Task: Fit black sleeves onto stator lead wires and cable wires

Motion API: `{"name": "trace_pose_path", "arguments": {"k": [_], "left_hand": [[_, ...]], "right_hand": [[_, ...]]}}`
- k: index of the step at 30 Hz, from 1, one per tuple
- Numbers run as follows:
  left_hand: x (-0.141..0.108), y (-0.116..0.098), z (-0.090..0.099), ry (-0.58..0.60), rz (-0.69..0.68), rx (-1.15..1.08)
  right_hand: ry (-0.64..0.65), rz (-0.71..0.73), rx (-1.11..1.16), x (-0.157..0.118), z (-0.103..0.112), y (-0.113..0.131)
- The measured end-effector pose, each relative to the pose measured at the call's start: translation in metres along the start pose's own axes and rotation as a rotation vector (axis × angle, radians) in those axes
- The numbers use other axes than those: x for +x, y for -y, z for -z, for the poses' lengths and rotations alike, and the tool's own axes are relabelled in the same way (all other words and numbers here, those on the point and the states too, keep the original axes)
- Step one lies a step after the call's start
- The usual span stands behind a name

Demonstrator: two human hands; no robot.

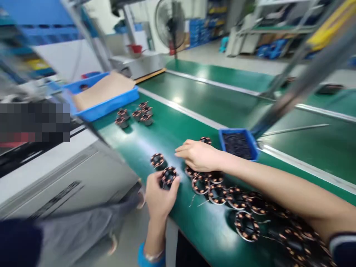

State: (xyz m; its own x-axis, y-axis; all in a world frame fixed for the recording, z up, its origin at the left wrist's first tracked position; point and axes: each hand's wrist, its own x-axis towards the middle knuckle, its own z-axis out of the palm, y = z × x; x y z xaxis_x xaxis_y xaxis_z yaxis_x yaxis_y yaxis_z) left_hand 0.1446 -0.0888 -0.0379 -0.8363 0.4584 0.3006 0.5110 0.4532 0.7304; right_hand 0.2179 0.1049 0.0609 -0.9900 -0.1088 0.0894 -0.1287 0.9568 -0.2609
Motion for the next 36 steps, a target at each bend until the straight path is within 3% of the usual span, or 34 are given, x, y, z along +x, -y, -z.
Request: {"name": "trace_pose_path", "arguments": {"k": [5, 7, 9, 13, 14, 18, 22, 25, 31, 36], "left_hand": [[-0.005, 0.002, 0.004, 0.192, -0.079, -0.094], [-0.007, 0.001, 0.006, 0.272, -0.12, -0.135], [-0.002, 0.0, 0.007, 0.27, -0.158, -0.144], [0.039, 0.009, 0.01, -0.053, -0.297, 0.066], [0.051, 0.013, 0.01, -0.085, -0.341, 0.123], [0.079, 0.025, 0.01, 0.071, -0.377, 0.134], [0.063, 0.02, 0.009, 0.019, -0.284, 0.106], [0.054, 0.016, 0.003, -0.033, -0.302, 0.053], [0.056, 0.021, -0.003, 0.173, -0.3, -0.176], [0.05, 0.017, -0.006, 0.154, -0.202, -0.146]], "right_hand": [[0.019, -0.503, -0.198, -0.044, 0.043, -0.026], [0.063, -0.657, -0.242, -0.064, 0.046, -0.035], [0.126, -0.737, -0.257, -0.079, 0.043, -0.043], [0.221, -0.773, -0.241, -0.092, 0.032, -0.051], [0.227, -0.782, -0.238, -0.093, 0.03, -0.052], [0.23, -0.801, -0.223, -0.095, 0.029, -0.053], [0.205, -0.726, -0.207, -0.098, 0.026, -0.052], [0.246, -0.689, -0.205, -0.101, 0.023, -0.06], [0.28, -0.693, -0.174, -0.109, 0.029, -0.087], [0.396, -0.72, -0.235, -0.107, 0.043, -0.097]]}}
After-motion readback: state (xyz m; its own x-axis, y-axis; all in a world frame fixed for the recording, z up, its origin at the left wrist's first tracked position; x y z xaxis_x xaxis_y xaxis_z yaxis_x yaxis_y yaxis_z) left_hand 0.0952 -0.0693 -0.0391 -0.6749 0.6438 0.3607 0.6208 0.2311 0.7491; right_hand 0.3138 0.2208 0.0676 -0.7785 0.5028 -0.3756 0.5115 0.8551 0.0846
